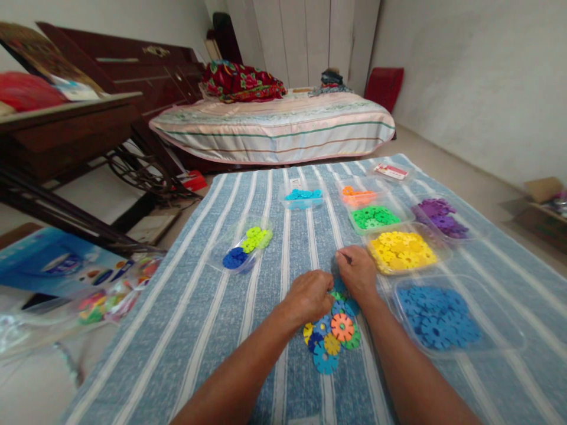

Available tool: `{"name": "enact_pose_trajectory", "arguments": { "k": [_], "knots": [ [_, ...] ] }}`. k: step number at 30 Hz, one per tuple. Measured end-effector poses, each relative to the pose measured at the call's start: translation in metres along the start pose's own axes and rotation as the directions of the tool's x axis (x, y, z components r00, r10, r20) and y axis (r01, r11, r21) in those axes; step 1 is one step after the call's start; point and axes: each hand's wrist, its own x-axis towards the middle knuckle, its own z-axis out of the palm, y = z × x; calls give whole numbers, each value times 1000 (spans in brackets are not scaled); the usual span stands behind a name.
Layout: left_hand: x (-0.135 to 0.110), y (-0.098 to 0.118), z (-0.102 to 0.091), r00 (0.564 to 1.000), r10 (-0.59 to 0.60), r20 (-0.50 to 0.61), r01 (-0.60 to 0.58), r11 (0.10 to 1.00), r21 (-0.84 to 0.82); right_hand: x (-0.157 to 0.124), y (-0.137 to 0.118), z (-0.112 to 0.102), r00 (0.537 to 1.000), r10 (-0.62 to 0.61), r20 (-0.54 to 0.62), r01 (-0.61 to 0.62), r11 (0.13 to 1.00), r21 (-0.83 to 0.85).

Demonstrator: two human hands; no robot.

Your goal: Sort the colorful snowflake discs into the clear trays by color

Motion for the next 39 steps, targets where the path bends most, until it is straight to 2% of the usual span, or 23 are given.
{"name": "enact_pose_trajectory", "arguments": {
  "k": [10, 16, 19, 22, 25, 29, 32, 35, 39],
  "knots": [
    [-2, 6, -1, 999, 8, 39, -9, 1000, 23, 0, -1, 0, 1000, 4, -14, -4, 1000, 12],
    [-6, 15, -8, 998, 10, 69, -19, 993, 120, 1, 0, 2, 1000, -15, -16, 16, 1000, 13],
    [-5, 16, -10, 998, -10, 67, 3, 996, 94, 1, 0, 3, 999, -19, -27, 19, 1000, 10],
    [-3, 14, -7, 999, -8, 49, 7, 1000, 8, 1, 0, 4, 999, -20, -34, 21, 1000, 13],
    [-1, 10, -2, 999, -16, 47, 23, 989, -148, 1, 0, 5, 999, -19, -43, 20, 1000, 18],
    [2, -3, -2, 997, -51, 51, 68, 905, -421, 1, 0, 6, 999, -17, -39, 18, 1000, 24],
    [6, -17, -16, 998, -42, 54, 66, 802, -594, 1, 0, 6, 999, -10, -34, 11, 999, 30],
    [19, -20, -38, 996, -83, 19, 74, 730, -680, 0, -1, 5, 999, 7, -31, -6, 999, 42],
    [55, 5, -67, 978, -159, -134, 2, 650, -760, 0, -3, 3, 999, 21, -24, -20, 999, 41]
  ]
}}
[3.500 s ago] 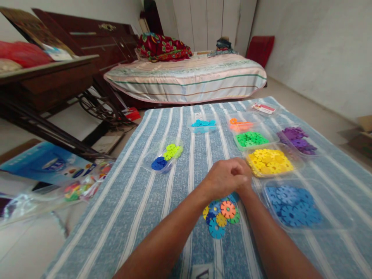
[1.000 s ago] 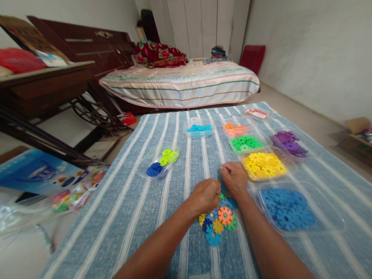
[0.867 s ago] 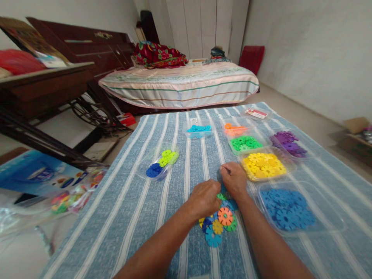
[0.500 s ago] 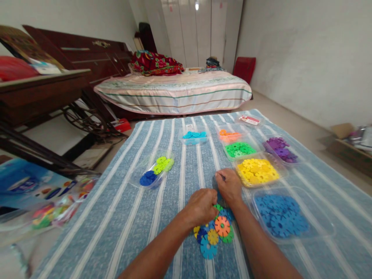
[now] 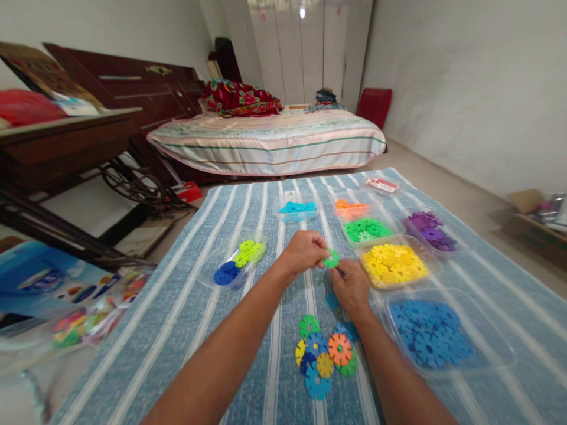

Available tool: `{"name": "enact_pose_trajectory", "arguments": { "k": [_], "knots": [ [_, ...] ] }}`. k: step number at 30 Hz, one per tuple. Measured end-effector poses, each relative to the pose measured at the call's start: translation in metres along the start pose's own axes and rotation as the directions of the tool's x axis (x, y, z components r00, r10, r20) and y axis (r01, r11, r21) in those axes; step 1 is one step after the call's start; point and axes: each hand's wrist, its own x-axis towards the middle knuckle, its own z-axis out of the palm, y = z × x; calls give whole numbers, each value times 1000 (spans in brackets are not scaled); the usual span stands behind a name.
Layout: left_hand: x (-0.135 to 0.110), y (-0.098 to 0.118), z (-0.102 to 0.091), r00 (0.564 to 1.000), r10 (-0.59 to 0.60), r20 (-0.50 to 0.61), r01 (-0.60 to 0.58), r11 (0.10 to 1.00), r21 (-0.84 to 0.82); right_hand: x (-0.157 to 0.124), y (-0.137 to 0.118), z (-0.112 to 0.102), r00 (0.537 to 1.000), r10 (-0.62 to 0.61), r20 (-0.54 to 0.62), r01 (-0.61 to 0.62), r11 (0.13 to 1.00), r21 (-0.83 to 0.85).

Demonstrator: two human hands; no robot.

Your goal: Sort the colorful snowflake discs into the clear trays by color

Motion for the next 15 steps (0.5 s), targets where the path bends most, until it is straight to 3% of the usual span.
{"name": "enact_pose_trajectory", "arguments": {
  "k": [3, 6, 8, 11, 15],
  "knots": [
    [28, 30, 17, 995, 95, -42, -101, 980, -170, 0, -1, -2, 1000, -6, 1, 6, 1000, 12],
    [43, 40, 26, 973, 197, -120, -205, 978, -50, 0, 0, -2, 1000, -5, 2, 5, 1000, 15],
    [42, 32, 25, 962, 255, -100, -232, 953, 197, 0, 0, -2, 1000, 4, 4, -4, 1000, 20],
    [23, 4, 18, 968, 251, -13, -200, 801, 564, -1, 2, -1, 1000, 23, 7, -24, 999, 25],
    [-13, -30, 15, 988, 140, 70, -145, 649, 747, 0, 1, -1, 999, 29, 20, -29, 1000, 5]
  ]
}}
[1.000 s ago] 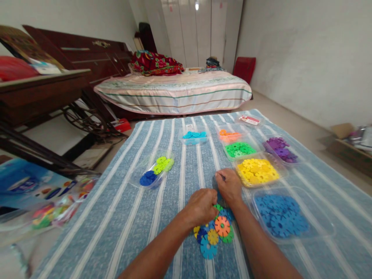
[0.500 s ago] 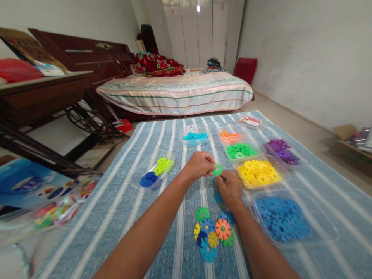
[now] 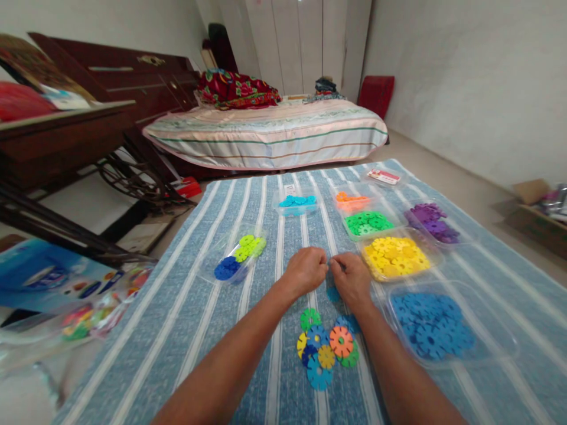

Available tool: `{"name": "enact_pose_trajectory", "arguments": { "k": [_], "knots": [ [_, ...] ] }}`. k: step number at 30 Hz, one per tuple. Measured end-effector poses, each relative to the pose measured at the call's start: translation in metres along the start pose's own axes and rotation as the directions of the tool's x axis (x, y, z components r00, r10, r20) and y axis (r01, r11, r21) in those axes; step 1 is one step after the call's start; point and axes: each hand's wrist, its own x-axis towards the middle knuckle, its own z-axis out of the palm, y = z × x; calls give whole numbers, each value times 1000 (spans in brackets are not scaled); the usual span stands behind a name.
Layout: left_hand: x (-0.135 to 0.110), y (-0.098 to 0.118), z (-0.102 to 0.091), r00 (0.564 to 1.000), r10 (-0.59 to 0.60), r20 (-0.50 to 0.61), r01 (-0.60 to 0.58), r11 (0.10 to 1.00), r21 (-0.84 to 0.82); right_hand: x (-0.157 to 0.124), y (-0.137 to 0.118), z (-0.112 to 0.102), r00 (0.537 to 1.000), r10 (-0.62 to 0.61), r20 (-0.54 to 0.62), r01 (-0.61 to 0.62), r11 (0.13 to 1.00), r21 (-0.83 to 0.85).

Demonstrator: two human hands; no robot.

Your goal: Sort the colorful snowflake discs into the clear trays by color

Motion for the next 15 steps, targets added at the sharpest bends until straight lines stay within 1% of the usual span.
{"name": "enact_pose_trajectory", "arguments": {
  "k": [2, 4, 8, 10, 12, 15],
  "knots": [
    [-14, 0, 8, 993, 36, 109, -37, 999, 8, 1, -1, -1, 1000, -6, 4, 6, 1000, -9],
    [-23, 5, 14, 984, 67, 168, -70, 997, 13, 1, -1, -2, 1000, -9, 4, 9, 1000, -15],
    [-28, 14, 21, 987, 73, 143, -83, 994, 71, 1, 0, -1, 1000, -14, -3, 14, 1000, 4],
    [-28, 14, 23, 990, 64, 124, -72, 996, 61, 1, 1, -1, 1000, -12, -12, 12, 1000, 27],
    [-28, 10, 25, 991, 59, 119, -58, 998, -9, 0, 1, 0, 1000, -6, -22, 7, 998, 56],
    [-27, -3, 26, 991, 37, 130, -8, 975, -220, 0, 0, 0, 999, 10, -45, -5, 995, 99]
  ]
}}
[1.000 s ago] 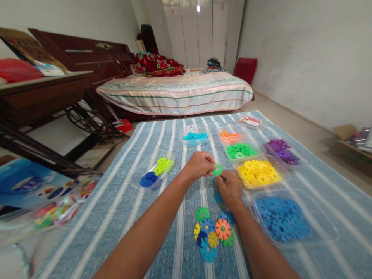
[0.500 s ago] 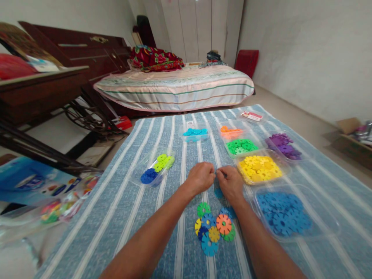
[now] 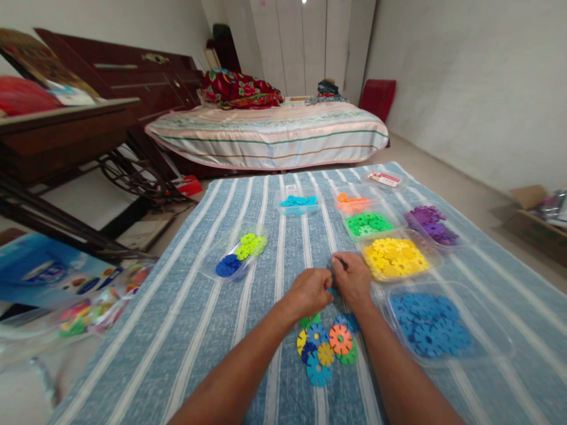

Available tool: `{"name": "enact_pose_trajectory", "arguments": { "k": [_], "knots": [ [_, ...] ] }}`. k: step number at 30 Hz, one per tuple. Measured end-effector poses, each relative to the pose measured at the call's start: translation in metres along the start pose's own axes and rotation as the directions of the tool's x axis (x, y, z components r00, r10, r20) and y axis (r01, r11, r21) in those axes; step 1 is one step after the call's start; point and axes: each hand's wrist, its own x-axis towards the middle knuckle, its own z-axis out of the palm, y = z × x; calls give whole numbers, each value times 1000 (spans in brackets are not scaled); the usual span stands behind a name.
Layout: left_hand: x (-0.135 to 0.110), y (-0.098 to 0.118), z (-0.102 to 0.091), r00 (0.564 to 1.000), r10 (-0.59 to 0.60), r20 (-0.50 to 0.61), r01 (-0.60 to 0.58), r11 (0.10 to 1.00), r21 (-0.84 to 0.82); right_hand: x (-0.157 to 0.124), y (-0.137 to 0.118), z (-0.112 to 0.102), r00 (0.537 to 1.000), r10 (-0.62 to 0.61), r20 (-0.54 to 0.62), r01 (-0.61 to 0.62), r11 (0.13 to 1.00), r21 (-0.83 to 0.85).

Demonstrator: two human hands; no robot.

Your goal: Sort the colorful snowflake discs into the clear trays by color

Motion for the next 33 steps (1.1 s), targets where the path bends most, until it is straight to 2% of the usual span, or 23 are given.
{"name": "enact_pose_trajectory", "arguments": {
  "k": [4, 8, 10, 14, 18, 21, 22, 24, 26, 27, 28, 30, 33],
  "knots": [
    [-1, -17, -11, 996, -83, 34, 89, 937, -338, 0, -2, 1, 998, -10, -59, 12, 999, 34],
    [-1, -22, -28, 976, -209, -60, 153, 857, -493, -2, -2, 3, 995, -39, -90, 42, 999, 21],
    [6, -19, -39, 944, -299, -142, 170, 806, -566, -3, -1, 5, 993, -53, -102, 53, 999, -5],
    [43, -12, -74, 830, -483, -280, 136, 661, -738, -5, 1, 8, 991, -110, -70, 105, 992, -69],
    [85, -5, -112, 767, -532, -359, 73, 629, -774, -6, 3, 7, 992, -114, -49, 110, 991, -82],
    [92, -1, -119, 734, -559, -386, 77, 634, -770, -6, 3, 5, 992, -101, -72, 97, 994, -56],
    [88, 0, -115, 747, -531, -400, 74, 664, -744, -6, 2, 5, 992, -95, -80, 91, 995, -46],
    [69, 0, -101, 832, -388, -396, 64, 777, -627, -5, 2, 4, 993, -80, -88, 77, 997, -30],
    [43, -1, -84, 946, -186, -267, 54, 899, -434, -4, 1, 3, 994, -71, -88, 69, 997, -24],
    [28, -3, -75, 977, -109, -182, 39, 936, -349, -4, 1, 2, 994, -67, -88, 65, 998, -23],
    [14, -4, -67, 994, -49, -102, 19, 962, -273, -4, 0, 2, 994, -61, -88, 59, 998, -26],
    [-12, -7, -53, 998, 26, 55, -19, 991, -131, -4, 0, 1, 996, -44, -80, 41, 998, -39],
    [-42, -8, -39, 986, 37, 160, -37, 999, -4, -4, 0, 1, 998, -14, -58, 11, 998, -63]
  ]
}}
